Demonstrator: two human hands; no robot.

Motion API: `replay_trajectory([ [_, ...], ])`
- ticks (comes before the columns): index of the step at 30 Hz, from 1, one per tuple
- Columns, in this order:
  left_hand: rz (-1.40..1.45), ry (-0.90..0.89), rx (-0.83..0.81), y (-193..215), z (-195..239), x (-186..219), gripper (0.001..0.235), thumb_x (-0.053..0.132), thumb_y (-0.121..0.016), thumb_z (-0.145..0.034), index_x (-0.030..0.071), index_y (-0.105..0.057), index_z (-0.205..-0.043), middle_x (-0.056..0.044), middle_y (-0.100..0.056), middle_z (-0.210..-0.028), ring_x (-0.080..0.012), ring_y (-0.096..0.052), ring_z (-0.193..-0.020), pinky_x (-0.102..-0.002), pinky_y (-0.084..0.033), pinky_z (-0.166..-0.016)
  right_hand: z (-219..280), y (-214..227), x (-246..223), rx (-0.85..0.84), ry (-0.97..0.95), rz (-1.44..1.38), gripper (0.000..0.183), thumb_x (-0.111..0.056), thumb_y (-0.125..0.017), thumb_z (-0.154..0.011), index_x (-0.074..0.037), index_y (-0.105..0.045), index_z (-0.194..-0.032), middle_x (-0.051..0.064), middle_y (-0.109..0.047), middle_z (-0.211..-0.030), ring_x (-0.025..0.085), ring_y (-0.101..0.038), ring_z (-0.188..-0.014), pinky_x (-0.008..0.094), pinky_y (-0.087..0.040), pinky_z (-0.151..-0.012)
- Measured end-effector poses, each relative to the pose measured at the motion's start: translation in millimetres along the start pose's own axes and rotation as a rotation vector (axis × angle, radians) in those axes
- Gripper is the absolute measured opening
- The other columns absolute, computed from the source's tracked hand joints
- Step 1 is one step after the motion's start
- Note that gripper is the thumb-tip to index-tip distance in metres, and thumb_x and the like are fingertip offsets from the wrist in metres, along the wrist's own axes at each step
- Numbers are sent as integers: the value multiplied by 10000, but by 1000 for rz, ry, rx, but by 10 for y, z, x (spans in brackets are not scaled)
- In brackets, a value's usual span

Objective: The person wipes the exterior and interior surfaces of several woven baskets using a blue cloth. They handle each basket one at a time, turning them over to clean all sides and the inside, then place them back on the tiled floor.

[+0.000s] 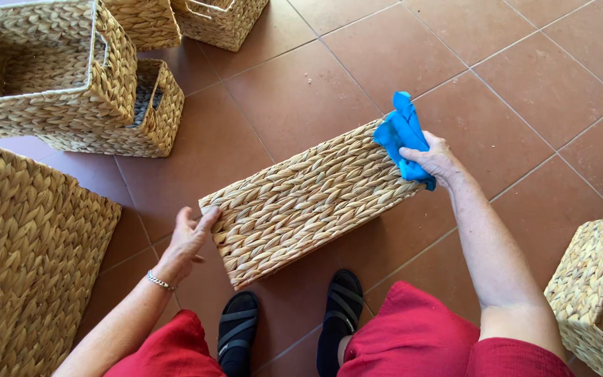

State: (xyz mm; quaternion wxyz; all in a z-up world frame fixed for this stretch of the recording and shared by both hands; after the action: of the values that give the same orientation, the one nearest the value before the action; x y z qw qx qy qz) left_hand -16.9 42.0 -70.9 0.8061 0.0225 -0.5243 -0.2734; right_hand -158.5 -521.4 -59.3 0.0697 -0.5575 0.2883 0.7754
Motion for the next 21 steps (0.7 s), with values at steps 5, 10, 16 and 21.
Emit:
replay_trajectory([
  [5,230,42,-123,-187,-61,120,750,426,-766,-783,170,-486,-1430,-73,-670,-1263,-238,-663,-1096,-487,-581,-825,88,-90,-137,-19,38,-80,552,-113,-797,-807,-34,-624,-1326,86,-734,-1100,151,-699,-907,336,-605,-792],
  [10,270,-365,-30,159,-294,541,687,283,-769,-918,121,-435,-1496,-65,-648,-1296,-153,-636,-1117,-354,-565,-907,243,-236,-199,-32,41,-221,538,-101,-788,-809,-22,-613,-1311,88,-734,-1071,155,-708,-871,344,-609,-765],
  [16,-32,-485,257,546,-588,590,752,283,-759,-951,56,-397,-1569,-134,-668,-1372,-212,-658,-1206,-326,-544,-1019,279,-562,-270,-36,72,-79,496,-100,-797,-824,-29,-646,-1291,97,-744,-1052,164,-700,-886,343,-600,-785],
  [21,22,-426,90,530,-650,382,979,268,-799,-897,73,-183,-1633,-153,-547,-1481,-219,-581,-1295,-328,-499,-1044,372,-576,-824,328,503,422,584,-83,-778,-812,-75,-612,-1372,165,-715,-1123,330,-704,-1015,452,-553,-880],
])
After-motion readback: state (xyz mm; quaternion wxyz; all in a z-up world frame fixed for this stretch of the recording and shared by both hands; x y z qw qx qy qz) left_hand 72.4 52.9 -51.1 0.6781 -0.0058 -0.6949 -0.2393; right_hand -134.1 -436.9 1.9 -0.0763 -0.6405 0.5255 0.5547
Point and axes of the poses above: each hand's wrist, its own z-axis away from the middle knuckle, its own y-axis out of the back of the hand, x = y × z, the point moved 7 cm from there along -z, towards the middle knuckle
